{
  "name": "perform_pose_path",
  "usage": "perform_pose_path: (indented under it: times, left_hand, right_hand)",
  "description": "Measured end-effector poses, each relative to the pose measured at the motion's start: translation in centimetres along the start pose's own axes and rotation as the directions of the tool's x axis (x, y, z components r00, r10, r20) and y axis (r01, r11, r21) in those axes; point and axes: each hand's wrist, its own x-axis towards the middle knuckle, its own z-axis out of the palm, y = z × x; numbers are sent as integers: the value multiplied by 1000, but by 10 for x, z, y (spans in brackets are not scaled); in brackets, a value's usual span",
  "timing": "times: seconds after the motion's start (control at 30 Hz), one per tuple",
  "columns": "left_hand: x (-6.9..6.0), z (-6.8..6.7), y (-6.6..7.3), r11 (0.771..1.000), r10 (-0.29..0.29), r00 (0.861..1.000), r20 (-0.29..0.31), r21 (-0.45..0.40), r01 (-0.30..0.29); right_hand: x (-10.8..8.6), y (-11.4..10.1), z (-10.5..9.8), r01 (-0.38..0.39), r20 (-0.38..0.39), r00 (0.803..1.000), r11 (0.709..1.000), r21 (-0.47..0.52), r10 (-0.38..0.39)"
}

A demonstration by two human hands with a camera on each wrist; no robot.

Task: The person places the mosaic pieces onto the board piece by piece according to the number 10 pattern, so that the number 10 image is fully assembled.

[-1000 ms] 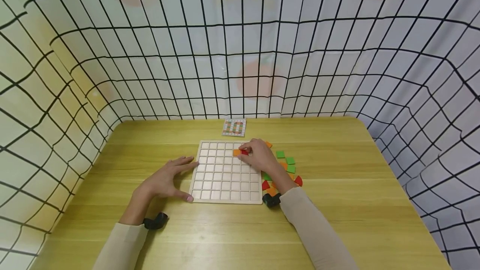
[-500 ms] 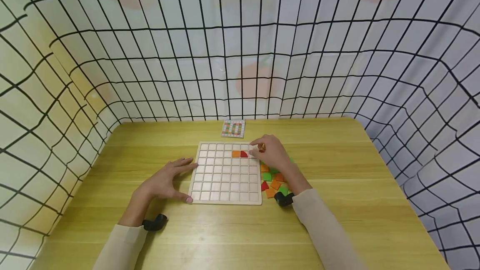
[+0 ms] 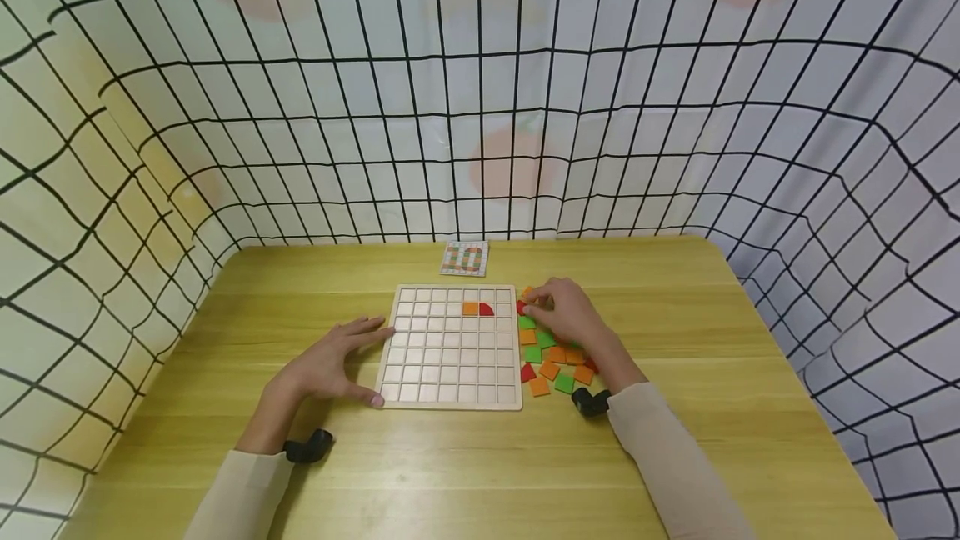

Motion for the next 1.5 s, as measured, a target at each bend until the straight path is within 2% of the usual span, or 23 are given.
perform_pose_path:
  times: [0.13,0.43,0.63,0.8,1.0,1.17,1.5]
  left_hand:
    - [0,1,-1,1000,-9,1000,10,5,9]
    - [-2,-2,-1,1000,-18,1000,1,-7,18]
    - [-2,-2,0,1000,-24,1000,4,-17,24]
    - [-2,-2,0,1000,-15,1000,1,-17,15]
    - [-2,0,0,1000,-3,1000,7,-18,3]
    - [-1,0,0,1000,4,1000,1,-15,-4]
    - [0,0,0,1000,0,1000,4,-7,0]
  right_hand:
    - [-2,3,0,12,14,1000,1000,-10,-11]
    - [-9,11,-7,-13,-40,999,1000,-11,13]
    - [-12,15,-12,-6,-47,999,1000,-17,5]
    - [-11,19,-12,-8,-17,1000,1000,-1,8]
    - [-10,26,-12,40,45,998,999,-15,-40]
    - [-11,28,-14,73,66,995,997,-12,-72]
    - [-10,29,-14,34,62,997,999,18,-35]
